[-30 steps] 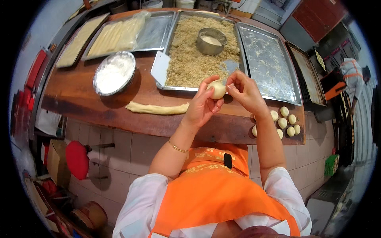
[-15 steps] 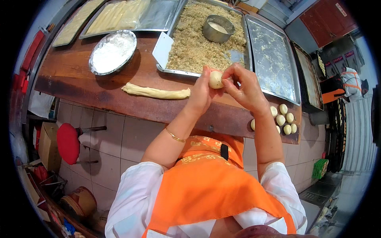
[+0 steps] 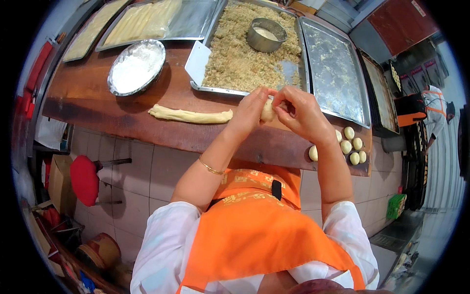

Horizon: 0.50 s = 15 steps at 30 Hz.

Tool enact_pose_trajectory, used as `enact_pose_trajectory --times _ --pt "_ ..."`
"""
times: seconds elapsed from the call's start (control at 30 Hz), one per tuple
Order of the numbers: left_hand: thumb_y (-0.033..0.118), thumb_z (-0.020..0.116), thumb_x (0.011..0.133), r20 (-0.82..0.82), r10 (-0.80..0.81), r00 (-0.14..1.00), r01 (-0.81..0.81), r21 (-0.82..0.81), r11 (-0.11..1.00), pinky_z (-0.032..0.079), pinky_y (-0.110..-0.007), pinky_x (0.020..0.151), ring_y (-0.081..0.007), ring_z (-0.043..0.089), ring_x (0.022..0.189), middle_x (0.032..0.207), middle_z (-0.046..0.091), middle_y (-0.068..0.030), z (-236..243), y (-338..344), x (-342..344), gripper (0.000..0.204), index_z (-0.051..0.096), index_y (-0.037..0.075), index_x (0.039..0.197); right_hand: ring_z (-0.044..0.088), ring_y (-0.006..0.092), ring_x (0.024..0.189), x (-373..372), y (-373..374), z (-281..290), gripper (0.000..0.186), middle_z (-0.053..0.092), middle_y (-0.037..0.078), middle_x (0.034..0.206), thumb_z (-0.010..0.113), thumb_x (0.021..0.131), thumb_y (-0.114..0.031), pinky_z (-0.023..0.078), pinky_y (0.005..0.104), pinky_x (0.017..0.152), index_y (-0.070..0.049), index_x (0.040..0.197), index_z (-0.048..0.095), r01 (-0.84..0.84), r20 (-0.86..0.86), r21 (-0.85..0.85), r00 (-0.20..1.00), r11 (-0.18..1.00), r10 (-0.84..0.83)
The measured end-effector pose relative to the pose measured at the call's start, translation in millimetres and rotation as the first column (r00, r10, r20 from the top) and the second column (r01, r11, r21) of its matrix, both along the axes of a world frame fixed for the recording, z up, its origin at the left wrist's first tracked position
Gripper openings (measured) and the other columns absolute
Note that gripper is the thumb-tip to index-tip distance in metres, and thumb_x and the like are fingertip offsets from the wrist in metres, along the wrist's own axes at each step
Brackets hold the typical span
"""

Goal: The person prepares bread buns by hand, portioning dough from a larger roll, filling each piece with a mixture from a tray, and rolling them into balls before placing them onto a metal baking sheet.

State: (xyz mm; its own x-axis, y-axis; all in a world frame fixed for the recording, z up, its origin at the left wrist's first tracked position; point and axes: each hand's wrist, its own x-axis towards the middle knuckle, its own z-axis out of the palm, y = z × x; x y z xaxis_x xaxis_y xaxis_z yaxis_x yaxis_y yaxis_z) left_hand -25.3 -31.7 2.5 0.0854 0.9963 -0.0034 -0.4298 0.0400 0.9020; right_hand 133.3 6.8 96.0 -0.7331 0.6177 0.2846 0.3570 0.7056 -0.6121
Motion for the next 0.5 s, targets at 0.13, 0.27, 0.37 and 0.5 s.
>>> enact_pose_trajectory --times 0.13,0.27,0.37,0.5 --pt "0.047 0.04 0.107 -0.038 -0.199 0.979 0.199 0.003 0.98 0.048 -0.023 0.072 -0.0089 0.058 0.09 0.099 0.059 -0.0029 9 0 -11 0.047 0.061 0.007 0.122 0.053 0.0157 0.064 7 -4 9 0.012 0.055 0.007 0.079 0.068 0.082 0.002 0.045 0.0292 0.059 -0.003 0.09 0.06 -0.005 0.041 0.02 0.999 1.0 0.004" --pt "0.028 0.063 0.098 -0.171 -0.191 0.967 0.231 0.256 0.939 0.051 -0.027 0.082 -0.0131 0.056 0.103 0.115 0.055 -0.0068 8 -9 -8 0.035 0.059 0.005 0.124 0.056 0.0161 0.072 20 -1 9 0.014 0.058 0.006 0.081 0.068 0.083 0.003 0.046 0.0283 0.062 -0.003 0.095 0.064 -0.064 0.057 0.12 0.997 0.991 0.057" --pt "0.011 0.079 0.083 -0.313 -0.15 0.938 0.227 0.227 0.947 0.05 -0.031 0.087 -0.0156 0.057 0.101 0.112 0.057 -0.0064 13 -16 -6 0.042 0.061 0.002 0.12 0.059 0.0158 0.082 28 -6 -5 0.014 0.061 0.005 0.087 0.069 0.085 0.003 0.048 0.0276 0.069 -0.003 0.098 0.065 -0.06 -0.2 -0.04 0.978 0.997 0.051" --pt "0.01 0.077 0.084 -0.534 -0.082 0.841 0.224 0.206 0.953 0.048 -0.031 0.096 -0.0188 0.058 0.112 0.116 0.063 -0.0071 -17 -25 -6 0.04 0.064 0.003 0.121 0.06 0.0126 0.087 37 -31 -37 0.013 0.065 0.005 0.104 0.065 0.089 0.001 0.048 0.0244 0.076 -0.001 0.102 0.066 0.181 -0.476 -0.448 0.781 0.876 -0.405"
